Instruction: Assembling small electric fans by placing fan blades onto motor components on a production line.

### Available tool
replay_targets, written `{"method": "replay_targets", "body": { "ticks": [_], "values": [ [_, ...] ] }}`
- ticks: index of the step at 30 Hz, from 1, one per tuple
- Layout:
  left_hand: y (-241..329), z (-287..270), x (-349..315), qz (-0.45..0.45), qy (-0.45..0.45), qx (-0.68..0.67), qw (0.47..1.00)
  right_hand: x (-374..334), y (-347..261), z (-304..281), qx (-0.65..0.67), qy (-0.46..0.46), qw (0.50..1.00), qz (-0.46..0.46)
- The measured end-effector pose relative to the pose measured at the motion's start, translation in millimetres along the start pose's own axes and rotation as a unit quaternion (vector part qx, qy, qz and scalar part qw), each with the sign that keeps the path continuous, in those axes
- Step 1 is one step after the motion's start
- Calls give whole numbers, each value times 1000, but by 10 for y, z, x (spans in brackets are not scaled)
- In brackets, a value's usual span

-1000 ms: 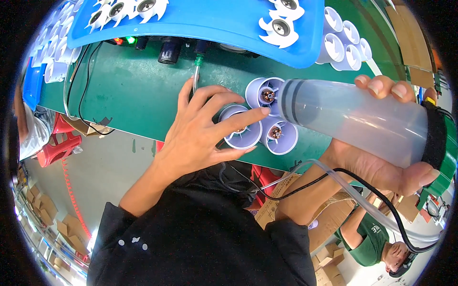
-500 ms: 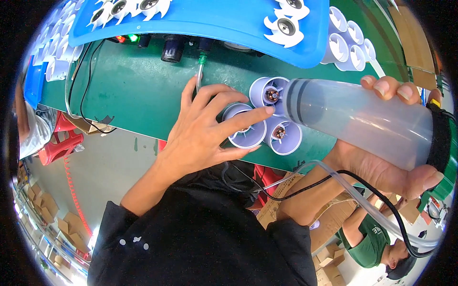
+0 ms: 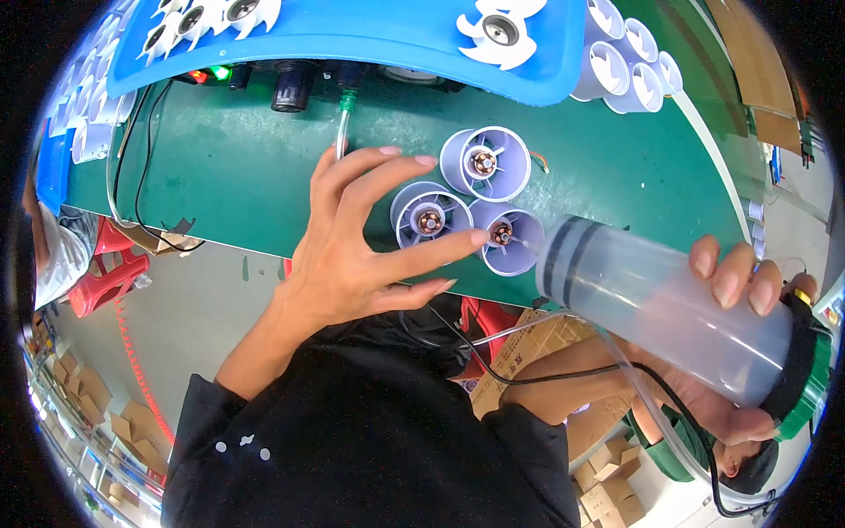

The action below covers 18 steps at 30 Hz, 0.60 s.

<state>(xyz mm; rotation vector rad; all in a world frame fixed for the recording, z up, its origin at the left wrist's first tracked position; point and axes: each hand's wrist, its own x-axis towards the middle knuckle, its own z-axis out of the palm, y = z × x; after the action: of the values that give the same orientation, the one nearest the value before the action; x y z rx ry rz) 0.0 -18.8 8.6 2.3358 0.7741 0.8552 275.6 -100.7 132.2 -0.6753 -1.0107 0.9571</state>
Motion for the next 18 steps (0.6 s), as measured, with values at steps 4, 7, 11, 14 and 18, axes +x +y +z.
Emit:
{"method": "replay_targets", "body": {
  "ticks": [4, 7, 11, 14, 18],
  "values": [
    [27, 8, 9, 2, -19, 30, 999, -58, 56, -66, -34, -16, 998, 41],
    [22, 13, 7, -1, -26, 43, 999, -71, 43, -68, -36, -42, 997, 46],
    [30, 46, 9, -3, -17, 48, 999, -71, 106, -144, -9, -50, 996, 67],
    [35, 45, 5, -6, -16, 52, 998, -44, 32, -106, -58, -63, 991, 100],
    [26, 47, -1, -7, -17, 57, 998, -69, 26, -49, -90, -25, 990, 105]
  ]
}}
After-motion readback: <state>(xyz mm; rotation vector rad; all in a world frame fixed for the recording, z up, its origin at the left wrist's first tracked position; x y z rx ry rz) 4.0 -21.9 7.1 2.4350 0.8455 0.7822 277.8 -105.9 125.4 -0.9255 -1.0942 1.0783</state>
